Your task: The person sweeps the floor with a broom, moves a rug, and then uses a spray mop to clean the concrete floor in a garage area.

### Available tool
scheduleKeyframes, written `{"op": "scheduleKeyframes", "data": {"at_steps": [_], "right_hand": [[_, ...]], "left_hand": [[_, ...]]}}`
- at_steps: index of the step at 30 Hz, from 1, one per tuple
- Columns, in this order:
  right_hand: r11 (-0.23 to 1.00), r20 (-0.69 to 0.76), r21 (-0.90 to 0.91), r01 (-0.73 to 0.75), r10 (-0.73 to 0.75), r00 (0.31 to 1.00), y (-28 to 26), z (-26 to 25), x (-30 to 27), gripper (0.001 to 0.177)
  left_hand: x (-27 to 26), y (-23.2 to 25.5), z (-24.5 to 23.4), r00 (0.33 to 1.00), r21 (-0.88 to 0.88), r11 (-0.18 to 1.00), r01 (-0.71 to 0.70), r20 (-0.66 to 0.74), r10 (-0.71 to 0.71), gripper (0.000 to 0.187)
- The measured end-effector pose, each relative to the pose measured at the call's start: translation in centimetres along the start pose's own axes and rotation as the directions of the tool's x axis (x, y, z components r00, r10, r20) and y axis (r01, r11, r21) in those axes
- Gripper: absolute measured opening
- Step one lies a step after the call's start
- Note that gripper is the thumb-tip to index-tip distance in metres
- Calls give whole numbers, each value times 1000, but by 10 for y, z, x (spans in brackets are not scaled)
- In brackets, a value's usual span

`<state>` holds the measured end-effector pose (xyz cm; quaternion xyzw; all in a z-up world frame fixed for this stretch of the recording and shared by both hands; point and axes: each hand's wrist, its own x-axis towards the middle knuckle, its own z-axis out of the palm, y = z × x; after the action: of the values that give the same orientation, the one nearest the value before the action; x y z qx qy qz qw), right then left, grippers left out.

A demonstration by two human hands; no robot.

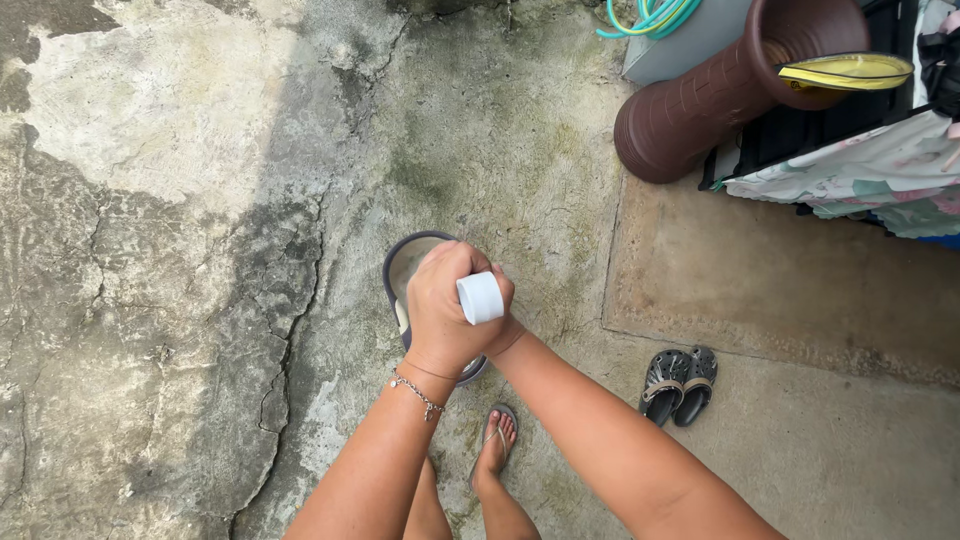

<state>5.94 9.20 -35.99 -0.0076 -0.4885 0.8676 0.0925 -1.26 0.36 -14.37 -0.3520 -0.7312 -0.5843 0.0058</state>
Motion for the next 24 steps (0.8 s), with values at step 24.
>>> {"op": "scheduleKeyframes", "data": {"at_steps": [24], "right_hand": [[926,-141,-306,219,-272,952,-209,157,34,22]], "left_hand": [[78,154,-70,987,-52,994,-98,119,104,28]]}}
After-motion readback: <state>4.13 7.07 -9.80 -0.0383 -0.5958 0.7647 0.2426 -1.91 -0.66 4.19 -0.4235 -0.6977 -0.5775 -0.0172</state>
